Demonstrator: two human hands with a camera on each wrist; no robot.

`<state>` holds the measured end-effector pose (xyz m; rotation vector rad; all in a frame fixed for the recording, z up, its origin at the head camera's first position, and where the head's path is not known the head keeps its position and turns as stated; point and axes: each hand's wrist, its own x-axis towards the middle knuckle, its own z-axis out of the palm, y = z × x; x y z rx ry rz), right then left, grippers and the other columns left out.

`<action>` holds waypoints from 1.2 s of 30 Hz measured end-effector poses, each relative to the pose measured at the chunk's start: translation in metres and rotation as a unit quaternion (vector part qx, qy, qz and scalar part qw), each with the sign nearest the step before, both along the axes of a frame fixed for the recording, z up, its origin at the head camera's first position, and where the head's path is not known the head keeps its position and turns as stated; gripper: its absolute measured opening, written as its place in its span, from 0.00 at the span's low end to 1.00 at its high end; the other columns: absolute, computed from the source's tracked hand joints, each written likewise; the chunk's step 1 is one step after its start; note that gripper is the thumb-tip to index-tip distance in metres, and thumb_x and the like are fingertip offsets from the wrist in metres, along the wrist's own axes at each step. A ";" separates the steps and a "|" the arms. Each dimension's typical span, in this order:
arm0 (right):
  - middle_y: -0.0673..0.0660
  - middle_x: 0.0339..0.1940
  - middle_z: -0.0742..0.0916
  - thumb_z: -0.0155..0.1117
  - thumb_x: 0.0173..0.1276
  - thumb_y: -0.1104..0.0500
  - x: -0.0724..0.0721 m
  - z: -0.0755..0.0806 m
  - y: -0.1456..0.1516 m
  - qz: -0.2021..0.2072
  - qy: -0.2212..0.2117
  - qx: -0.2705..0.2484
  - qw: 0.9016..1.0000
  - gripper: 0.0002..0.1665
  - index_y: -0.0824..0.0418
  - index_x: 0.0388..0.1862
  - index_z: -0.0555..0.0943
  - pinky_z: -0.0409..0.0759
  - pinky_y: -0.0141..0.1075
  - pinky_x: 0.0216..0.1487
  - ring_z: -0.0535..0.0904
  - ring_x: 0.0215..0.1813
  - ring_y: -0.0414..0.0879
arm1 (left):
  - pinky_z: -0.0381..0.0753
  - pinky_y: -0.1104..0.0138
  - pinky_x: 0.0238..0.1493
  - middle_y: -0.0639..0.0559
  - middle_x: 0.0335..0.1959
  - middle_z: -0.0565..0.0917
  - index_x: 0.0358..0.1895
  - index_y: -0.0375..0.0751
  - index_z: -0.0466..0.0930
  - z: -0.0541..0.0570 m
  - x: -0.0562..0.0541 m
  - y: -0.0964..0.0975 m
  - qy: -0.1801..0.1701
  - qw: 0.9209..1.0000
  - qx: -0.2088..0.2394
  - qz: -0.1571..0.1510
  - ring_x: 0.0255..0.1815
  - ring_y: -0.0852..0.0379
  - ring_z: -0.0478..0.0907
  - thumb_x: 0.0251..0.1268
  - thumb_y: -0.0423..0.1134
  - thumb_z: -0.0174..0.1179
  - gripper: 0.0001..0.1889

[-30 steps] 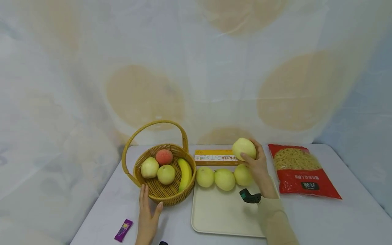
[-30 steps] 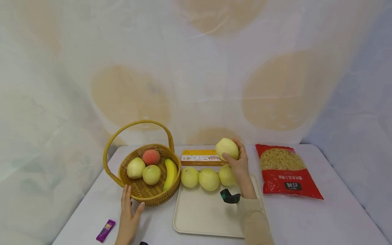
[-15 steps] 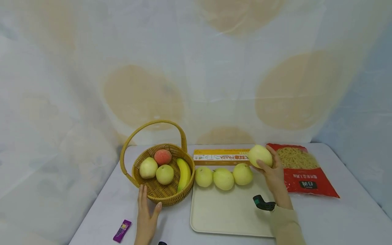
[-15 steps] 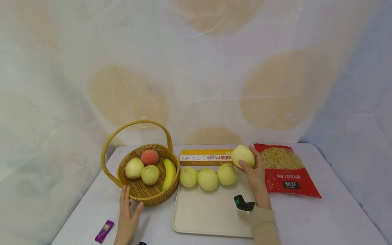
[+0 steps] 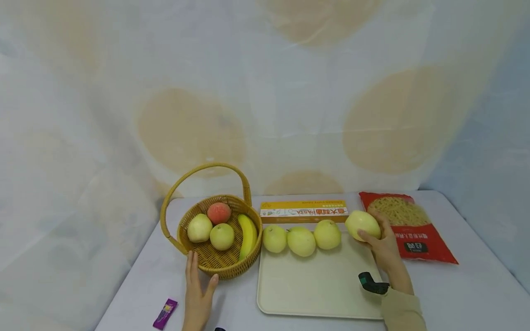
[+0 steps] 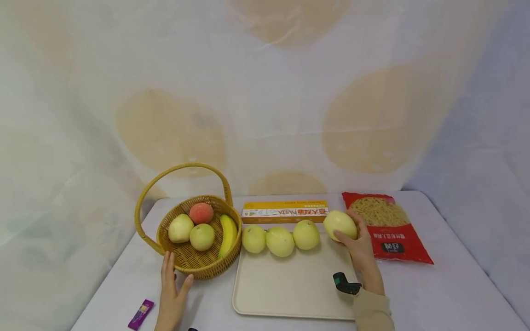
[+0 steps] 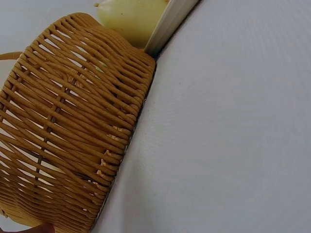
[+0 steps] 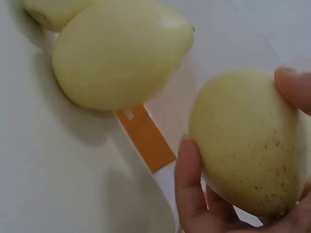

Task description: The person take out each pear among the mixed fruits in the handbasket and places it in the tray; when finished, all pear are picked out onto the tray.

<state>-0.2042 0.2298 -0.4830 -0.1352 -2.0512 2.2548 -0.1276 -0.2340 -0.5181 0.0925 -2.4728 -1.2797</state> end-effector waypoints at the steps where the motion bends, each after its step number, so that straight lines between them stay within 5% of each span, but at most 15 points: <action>1: 0.52 0.75 0.56 0.65 0.67 0.61 0.001 -0.001 0.002 0.006 -0.007 0.017 1.000 0.45 0.47 0.77 0.54 0.84 0.26 0.44 0.60 0.59 0.40 | 0.49 0.32 0.70 0.46 0.81 0.39 0.79 0.49 0.40 0.000 0.001 0.000 0.001 1.000 0.001 0.000 0.79 0.34 0.40 0.69 0.43 0.58 0.43; 5: 0.51 0.71 0.58 0.65 0.67 0.60 0.005 -0.005 0.008 0.025 -0.015 0.063 0.998 0.43 0.48 0.76 0.55 0.84 0.28 0.43 0.62 0.58 0.42 | 0.49 0.31 0.70 0.45 0.81 0.39 0.79 0.51 0.39 0.001 0.003 -0.001 -0.003 1.000 0.007 0.001 0.79 0.34 0.39 0.69 0.43 0.58 0.43; 9: 0.56 0.73 0.57 0.65 0.67 0.59 0.007 -0.006 0.014 0.026 -0.009 0.097 0.995 0.47 0.51 0.78 0.51 0.84 0.26 0.43 0.65 0.54 0.34 | 0.48 0.31 0.70 0.45 0.81 0.38 0.79 0.52 0.38 0.002 0.005 -0.001 -0.009 1.000 0.011 0.003 0.79 0.34 0.38 0.69 0.44 0.58 0.44; 15: 0.66 0.77 0.56 0.66 0.67 0.55 0.011 -0.004 0.022 0.019 0.007 0.185 0.983 0.55 0.53 0.80 0.40 0.69 0.14 0.48 0.59 0.60 0.27 | 0.49 0.31 0.70 0.45 0.81 0.38 0.79 0.48 0.39 0.002 0.004 -0.001 -0.009 1.000 0.009 0.003 0.79 0.34 0.39 0.69 0.44 0.58 0.43; 21: 0.66 0.73 0.63 0.69 0.63 0.59 0.007 -0.010 0.017 0.019 0.037 0.211 0.977 0.57 0.55 0.80 0.43 0.62 0.11 0.50 0.58 0.56 0.19 | 0.50 0.31 0.70 0.47 0.81 0.38 0.79 0.51 0.40 0.001 0.002 0.000 -0.006 1.000 0.005 0.006 0.79 0.34 0.40 0.68 0.43 0.59 0.44; 27: 0.65 0.72 0.66 0.68 0.64 0.58 0.003 -0.017 0.009 0.036 0.043 0.235 0.970 0.52 0.59 0.79 0.49 0.64 0.21 0.55 0.58 0.61 0.22 | 0.50 0.31 0.69 0.48 0.81 0.38 0.79 0.56 0.38 0.002 0.002 0.000 -0.010 1.000 0.002 0.003 0.79 0.33 0.40 0.69 0.43 0.58 0.44; 36: 0.60 0.70 0.70 0.65 0.67 0.58 0.010 0.001 0.008 -0.007 0.058 0.240 0.969 0.43 0.59 0.77 0.56 0.69 0.20 0.48 0.60 0.58 0.21 | 0.51 0.30 0.68 0.46 0.81 0.39 0.79 0.55 0.39 0.002 0.000 0.000 0.000 1.000 -0.001 0.001 0.78 0.33 0.41 0.68 0.42 0.59 0.44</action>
